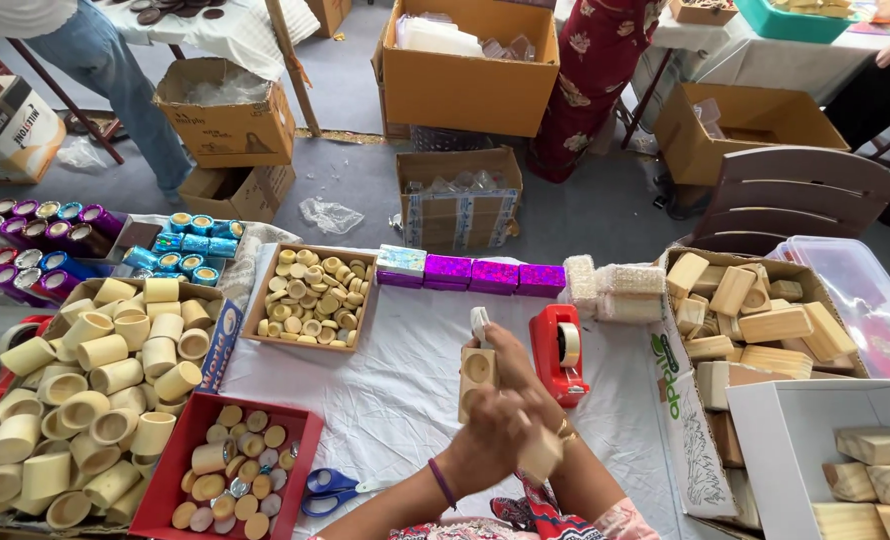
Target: Wrapping rectangular bars of soap in decorative purple foil and securing them with tape.
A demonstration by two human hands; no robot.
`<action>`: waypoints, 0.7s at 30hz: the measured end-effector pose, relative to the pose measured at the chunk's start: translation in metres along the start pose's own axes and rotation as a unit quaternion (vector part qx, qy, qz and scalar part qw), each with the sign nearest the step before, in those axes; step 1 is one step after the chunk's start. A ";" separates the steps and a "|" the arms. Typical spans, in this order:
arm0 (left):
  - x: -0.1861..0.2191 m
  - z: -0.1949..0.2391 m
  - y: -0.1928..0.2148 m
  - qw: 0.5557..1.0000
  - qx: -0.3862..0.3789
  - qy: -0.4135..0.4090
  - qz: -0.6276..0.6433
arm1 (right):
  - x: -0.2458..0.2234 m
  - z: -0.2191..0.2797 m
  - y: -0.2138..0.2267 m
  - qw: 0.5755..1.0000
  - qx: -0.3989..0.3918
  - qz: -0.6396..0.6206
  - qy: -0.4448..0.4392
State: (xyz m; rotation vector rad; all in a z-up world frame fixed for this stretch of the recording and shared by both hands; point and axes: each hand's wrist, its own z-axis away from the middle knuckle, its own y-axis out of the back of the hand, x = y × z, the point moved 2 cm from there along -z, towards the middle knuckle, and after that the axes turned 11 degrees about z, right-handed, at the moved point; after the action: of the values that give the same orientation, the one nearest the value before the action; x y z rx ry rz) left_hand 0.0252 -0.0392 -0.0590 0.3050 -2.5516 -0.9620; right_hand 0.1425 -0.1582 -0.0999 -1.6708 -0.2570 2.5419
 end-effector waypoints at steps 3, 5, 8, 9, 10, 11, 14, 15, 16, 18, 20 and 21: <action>0.003 0.002 0.003 0.986 -0.043 -0.124 0.104 | 0.025 -0.025 0.009 0.997 -0.029 -0.045 -0.058; -0.005 -0.006 0.007 0.983 0.007 -0.081 0.167 | 0.081 -0.047 0.027 0.994 -0.029 -0.005 -0.104; -0.062 0.015 -0.037 0.854 0.179 0.157 0.463 | 0.125 -0.055 0.055 0.994 0.038 0.059 -0.089; -0.092 0.031 -0.065 0.634 0.278 0.327 0.644 | 0.130 -0.056 0.065 0.991 0.103 0.082 -0.023; -0.091 0.019 -0.036 0.633 0.281 0.329 0.642 | 0.110 -0.039 0.060 0.991 0.100 0.084 -0.024; -0.091 0.008 -0.009 0.551 0.301 0.351 0.694 | 0.088 -0.021 0.057 0.981 0.144 0.127 -0.005; -0.088 -0.015 0.033 0.450 0.312 0.408 0.730 | 0.019 0.027 0.031 0.962 0.164 0.148 0.158; -0.086 -0.019 0.039 0.436 0.304 0.447 0.720 | -0.006 0.046 0.018 0.937 0.132 0.123 0.299; -0.083 -0.019 0.036 0.434 0.302 0.448 0.721 | -0.023 0.057 0.004 0.937 0.134 0.123 0.297; -0.080 -0.019 0.030 0.324 0.300 0.469 0.765 | -0.063 0.085 -0.039 0.769 -0.071 0.309 0.556; -0.081 -0.013 0.020 0.361 0.300 0.469 0.748 | -0.058 0.074 -0.038 0.795 -0.002 0.352 0.494; -0.081 -0.009 0.014 0.397 0.299 0.470 0.729 | -0.054 0.067 -0.035 0.814 0.065 0.392 0.424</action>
State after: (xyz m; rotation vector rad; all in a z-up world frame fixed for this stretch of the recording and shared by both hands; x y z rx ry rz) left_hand 0.1010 -0.0068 -0.0663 -0.8835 -0.9958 0.7318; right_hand 0.1017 -0.1388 -0.0185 -3.0397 0.8038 1.7168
